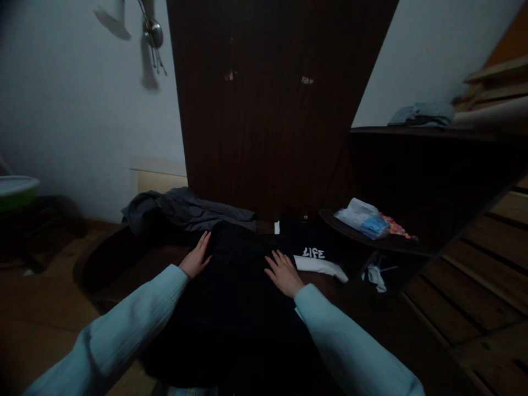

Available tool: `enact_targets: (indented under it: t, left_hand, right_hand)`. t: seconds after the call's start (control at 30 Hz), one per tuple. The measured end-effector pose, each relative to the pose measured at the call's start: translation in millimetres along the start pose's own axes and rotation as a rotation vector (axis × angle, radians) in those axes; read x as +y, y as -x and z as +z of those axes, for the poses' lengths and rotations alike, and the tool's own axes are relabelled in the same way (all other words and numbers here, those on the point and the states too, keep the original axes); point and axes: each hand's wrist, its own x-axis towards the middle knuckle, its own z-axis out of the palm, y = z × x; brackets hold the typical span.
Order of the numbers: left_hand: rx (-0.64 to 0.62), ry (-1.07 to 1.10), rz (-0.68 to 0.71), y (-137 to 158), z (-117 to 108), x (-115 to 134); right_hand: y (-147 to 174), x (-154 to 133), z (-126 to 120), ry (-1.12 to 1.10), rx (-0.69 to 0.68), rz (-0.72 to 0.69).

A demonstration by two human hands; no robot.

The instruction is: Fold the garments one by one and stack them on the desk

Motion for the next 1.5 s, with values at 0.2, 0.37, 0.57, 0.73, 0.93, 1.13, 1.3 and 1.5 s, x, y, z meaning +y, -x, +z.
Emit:
enact_targets:
  t: [0.2, 0.37, 0.57, 0.73, 0.93, 1.13, 1.3, 1.5]
  left_hand:
    - [-0.033, -0.093, 0.021, 20, -5, 6]
    - [-0.045, -0.108, -0.036, 20, -8, 9]
    - [0.005, -0.049, -0.015, 21, -10, 10]
    - [0.102, 0.027, 0.009, 22, -16, 11]
    - [0.137, -0.143, -0.286, 30, -35, 0]
    - [-0.257, -0.131, -0.502, 40, -56, -16]
    - [-0.288, 0.003, -0.497, 36, -58, -16]
    - [-0.184, 0.163, -0.512, 41, -53, -19]
  right_hand:
    - [10, -5, -8, 0.007, -0.155, -0.004]
    - [-12, -24, -32, -0.164, -0.170, -0.020]
    - [-51, -101, -49, -0.430, -0.102, -0.334]
    - [-74, -141, -20, -0.320, -0.110, -0.319]
    - [-76, -138, 15, -0.271, -0.034, -0.213]
    - [-70, -138, 16, -0.320, -0.003, -0.223]
    - [-73, -137, 17, -0.438, 0.022, -0.175]
    - [-75, -136, 21, -0.533, 0.050, -0.149]
